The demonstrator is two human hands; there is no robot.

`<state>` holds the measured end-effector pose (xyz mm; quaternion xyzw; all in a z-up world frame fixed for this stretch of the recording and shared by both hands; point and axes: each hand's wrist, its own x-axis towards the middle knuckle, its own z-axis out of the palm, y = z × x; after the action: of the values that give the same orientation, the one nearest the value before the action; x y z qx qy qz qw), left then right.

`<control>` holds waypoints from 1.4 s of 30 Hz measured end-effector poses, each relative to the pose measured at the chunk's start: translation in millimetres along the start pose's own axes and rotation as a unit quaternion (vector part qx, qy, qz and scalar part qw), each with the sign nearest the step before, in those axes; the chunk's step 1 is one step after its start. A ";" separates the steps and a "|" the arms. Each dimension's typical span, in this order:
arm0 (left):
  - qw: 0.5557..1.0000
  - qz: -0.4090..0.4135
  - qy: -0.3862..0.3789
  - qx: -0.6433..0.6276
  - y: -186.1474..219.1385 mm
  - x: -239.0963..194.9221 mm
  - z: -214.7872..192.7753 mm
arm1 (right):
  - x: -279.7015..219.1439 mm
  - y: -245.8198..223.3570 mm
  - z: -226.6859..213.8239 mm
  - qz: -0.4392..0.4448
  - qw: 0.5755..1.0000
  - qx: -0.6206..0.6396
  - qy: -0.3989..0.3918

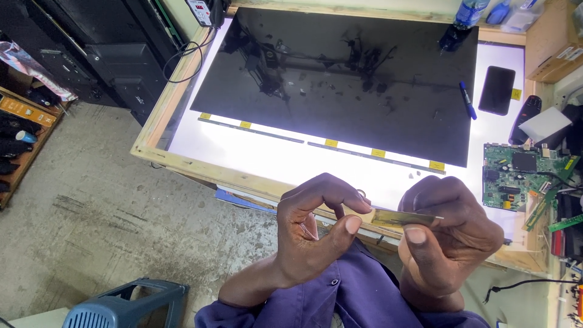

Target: The person manipulates a small electronic component with their hands, then uses a pair of scissors to trim a piece of yellow tape on a circuit board. Finally, they wipe the surface of the board with a cloth.

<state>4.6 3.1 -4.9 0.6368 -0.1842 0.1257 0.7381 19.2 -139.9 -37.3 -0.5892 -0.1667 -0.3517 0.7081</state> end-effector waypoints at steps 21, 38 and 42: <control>0.993 -0.089 -0.053 0.056 -36.6 -26.2 -40.6 | -18.3 25.4 0.2 0.032 0.994 -0.051 -0.088; 0.924 -0.377 0.026 0.060 -138.7 -167.7 -125.0 | -141.1 94.8 4.1 0.540 0.840 0.004 -0.057; 0.928 -0.366 0.007 0.076 -125.0 -152.4 -132.8 | -117.0 62.4 21.6 0.396 0.913 -0.002 -0.097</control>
<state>-65.2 121.9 -198.5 0.7130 0.0769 -0.1351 0.6838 -15.1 -80.4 -152.8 -0.6396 0.0137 0.0161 0.7685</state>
